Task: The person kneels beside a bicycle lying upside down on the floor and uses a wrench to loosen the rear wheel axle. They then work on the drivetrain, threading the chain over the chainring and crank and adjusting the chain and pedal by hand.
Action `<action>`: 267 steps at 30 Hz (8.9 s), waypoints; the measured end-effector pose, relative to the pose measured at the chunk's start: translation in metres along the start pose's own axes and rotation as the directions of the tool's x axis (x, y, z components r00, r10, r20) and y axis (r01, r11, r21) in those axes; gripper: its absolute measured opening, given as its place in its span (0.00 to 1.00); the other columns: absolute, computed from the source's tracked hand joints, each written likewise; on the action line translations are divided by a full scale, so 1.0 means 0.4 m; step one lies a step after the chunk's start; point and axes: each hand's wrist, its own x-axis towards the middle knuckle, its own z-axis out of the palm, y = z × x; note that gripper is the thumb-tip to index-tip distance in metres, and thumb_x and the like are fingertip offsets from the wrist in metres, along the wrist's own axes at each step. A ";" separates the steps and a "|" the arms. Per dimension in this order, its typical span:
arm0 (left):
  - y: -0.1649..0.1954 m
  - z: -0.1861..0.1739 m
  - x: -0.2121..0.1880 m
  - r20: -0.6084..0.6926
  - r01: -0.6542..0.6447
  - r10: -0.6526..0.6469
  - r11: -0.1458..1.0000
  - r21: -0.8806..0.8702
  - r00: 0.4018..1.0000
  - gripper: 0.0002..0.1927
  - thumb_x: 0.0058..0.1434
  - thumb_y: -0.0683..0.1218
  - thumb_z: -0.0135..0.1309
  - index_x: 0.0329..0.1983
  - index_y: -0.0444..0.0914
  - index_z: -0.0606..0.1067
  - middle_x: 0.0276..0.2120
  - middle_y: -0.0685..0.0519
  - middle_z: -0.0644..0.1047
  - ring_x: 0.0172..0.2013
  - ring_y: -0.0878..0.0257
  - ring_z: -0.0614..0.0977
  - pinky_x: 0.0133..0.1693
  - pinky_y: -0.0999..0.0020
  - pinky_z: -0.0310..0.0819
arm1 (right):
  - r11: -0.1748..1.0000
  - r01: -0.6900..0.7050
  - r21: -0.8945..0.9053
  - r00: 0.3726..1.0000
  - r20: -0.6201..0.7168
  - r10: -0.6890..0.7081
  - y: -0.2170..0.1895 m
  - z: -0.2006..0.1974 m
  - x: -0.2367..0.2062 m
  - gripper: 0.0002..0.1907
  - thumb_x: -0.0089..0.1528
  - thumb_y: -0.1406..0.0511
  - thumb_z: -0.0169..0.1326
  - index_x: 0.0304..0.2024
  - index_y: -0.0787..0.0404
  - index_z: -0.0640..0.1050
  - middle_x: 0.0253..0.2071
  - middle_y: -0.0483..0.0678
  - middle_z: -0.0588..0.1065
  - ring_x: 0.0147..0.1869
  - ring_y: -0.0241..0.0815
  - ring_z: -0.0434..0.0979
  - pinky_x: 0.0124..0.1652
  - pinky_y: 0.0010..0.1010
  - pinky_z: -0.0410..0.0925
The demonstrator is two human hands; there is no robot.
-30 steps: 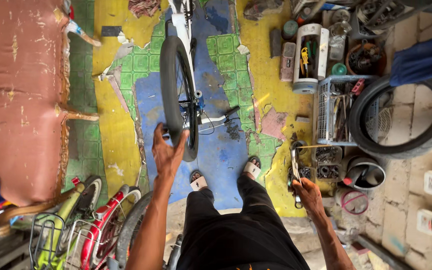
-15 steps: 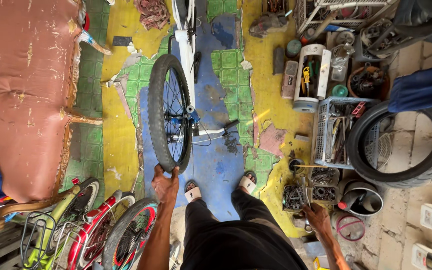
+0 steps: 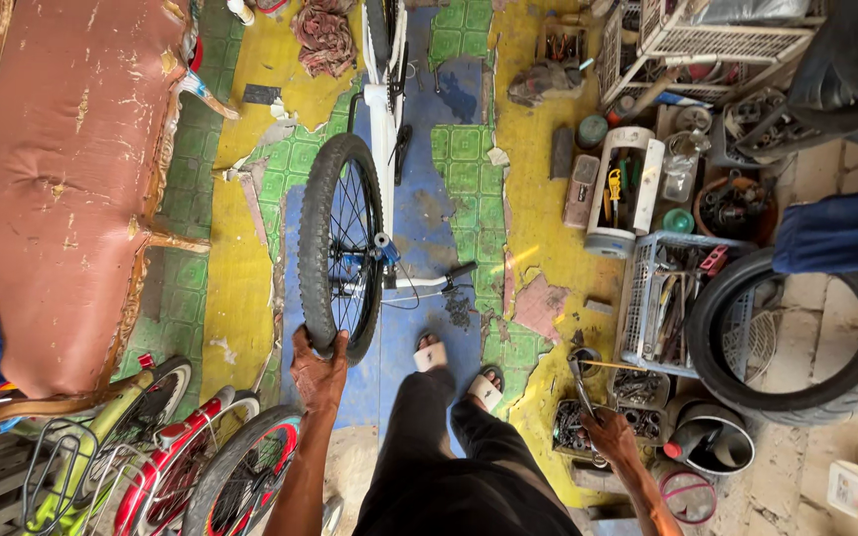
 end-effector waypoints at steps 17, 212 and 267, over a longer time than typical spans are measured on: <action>0.070 0.123 0.309 0.036 -0.151 0.151 0.988 0.006 0.988 0.33 0.61 0.54 0.64 0.62 0.33 0.66 0.44 0.35 0.79 0.40 0.37 0.82 0.43 0.46 0.75 | 0.929 0.000 -0.370 0.995 0.091 0.036 -0.355 -0.018 0.236 0.14 0.64 0.58 0.50 0.34 0.61 0.80 0.24 0.51 0.82 0.21 0.40 0.79 0.26 0.39 0.74; 0.068 1.460 1.400 -0.236 -0.160 0.134 0.982 -0.096 0.962 0.09 0.66 0.45 0.59 0.39 0.33 0.79 0.30 0.53 0.80 0.33 0.67 0.77 0.39 0.68 0.73 | -0.304 0.930 0.207 -0.367 0.472 -0.801 -1.565 0.360 2.343 0.21 0.57 0.75 0.57 0.54 0.61 0.78 0.42 0.49 0.83 0.30 0.41 0.81 0.30 0.32 0.73; 0.049 1.456 1.382 -0.186 -0.168 0.074 0.811 -0.561 0.980 0.10 0.64 0.30 0.57 0.42 0.34 0.69 0.34 0.56 0.76 0.36 0.72 0.77 0.41 0.76 0.74 | -0.570 0.811 0.134 -0.574 0.371 -0.730 -1.539 0.392 2.339 0.08 0.59 0.72 0.62 0.41 0.65 0.83 0.40 0.51 0.82 0.42 0.50 0.79 0.43 0.41 0.71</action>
